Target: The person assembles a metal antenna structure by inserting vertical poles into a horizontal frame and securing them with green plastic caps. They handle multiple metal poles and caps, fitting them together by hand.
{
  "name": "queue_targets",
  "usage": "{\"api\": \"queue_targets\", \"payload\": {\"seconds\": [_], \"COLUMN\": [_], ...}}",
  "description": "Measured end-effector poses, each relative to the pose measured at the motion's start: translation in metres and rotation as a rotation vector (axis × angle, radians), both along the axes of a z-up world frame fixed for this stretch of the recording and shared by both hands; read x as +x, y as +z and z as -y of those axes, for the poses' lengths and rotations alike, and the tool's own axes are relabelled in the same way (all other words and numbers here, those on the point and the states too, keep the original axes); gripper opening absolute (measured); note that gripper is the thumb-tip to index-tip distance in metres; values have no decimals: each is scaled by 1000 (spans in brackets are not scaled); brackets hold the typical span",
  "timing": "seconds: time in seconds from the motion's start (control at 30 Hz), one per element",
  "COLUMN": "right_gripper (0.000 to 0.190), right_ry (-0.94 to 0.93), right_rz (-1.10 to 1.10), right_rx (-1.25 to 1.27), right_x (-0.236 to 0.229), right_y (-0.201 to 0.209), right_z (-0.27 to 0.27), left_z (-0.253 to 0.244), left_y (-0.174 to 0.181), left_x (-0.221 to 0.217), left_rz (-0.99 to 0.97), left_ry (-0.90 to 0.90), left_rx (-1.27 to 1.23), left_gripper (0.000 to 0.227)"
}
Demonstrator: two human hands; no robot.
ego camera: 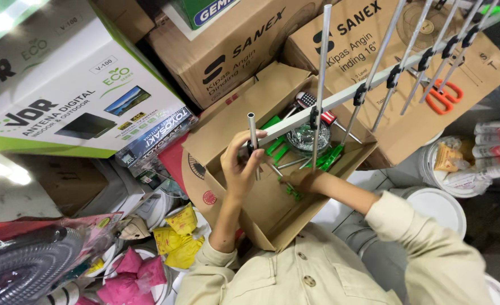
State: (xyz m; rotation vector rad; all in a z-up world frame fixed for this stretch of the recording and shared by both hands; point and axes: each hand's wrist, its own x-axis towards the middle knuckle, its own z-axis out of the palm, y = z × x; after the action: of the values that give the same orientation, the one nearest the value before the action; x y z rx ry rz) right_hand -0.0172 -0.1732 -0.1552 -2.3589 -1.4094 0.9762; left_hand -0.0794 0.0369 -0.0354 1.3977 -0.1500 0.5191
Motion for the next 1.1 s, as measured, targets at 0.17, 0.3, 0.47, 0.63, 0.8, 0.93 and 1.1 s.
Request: {"api": "queue_targets", "payload": {"seconds": [0.17,0.3,0.47,0.63,0.8,0.93,1.1], "right_gripper": [42,30,38,23,19,22,26], "right_ry": [-111,-331,-340,-201,-278,-96,-345], "right_rz": [334,-20,-26,63,151,-55,-101], "right_rx": [694,516,442,342,452,-158,330], "right_x": [9,4,-7,1,-5,-13,-30], "right_y": [23,41,0,-27,-18,-27,1], "right_z": [-29,-44,-35,-24,-28,9,57], "left_z": [12,14,16,19,18,18,20], "left_y": [-19,-24,-26,-22,-18,-13,12], "left_x": [6,1,2,-1,2,2,-6], "left_rz": [200,46,195,129,194,74,298], "left_ry": [158,86,129,32,101,103,101], "left_rx": [121,-38,97,-60,46,73,251], "left_gripper": [28,29,28,26,27,27,32]}}
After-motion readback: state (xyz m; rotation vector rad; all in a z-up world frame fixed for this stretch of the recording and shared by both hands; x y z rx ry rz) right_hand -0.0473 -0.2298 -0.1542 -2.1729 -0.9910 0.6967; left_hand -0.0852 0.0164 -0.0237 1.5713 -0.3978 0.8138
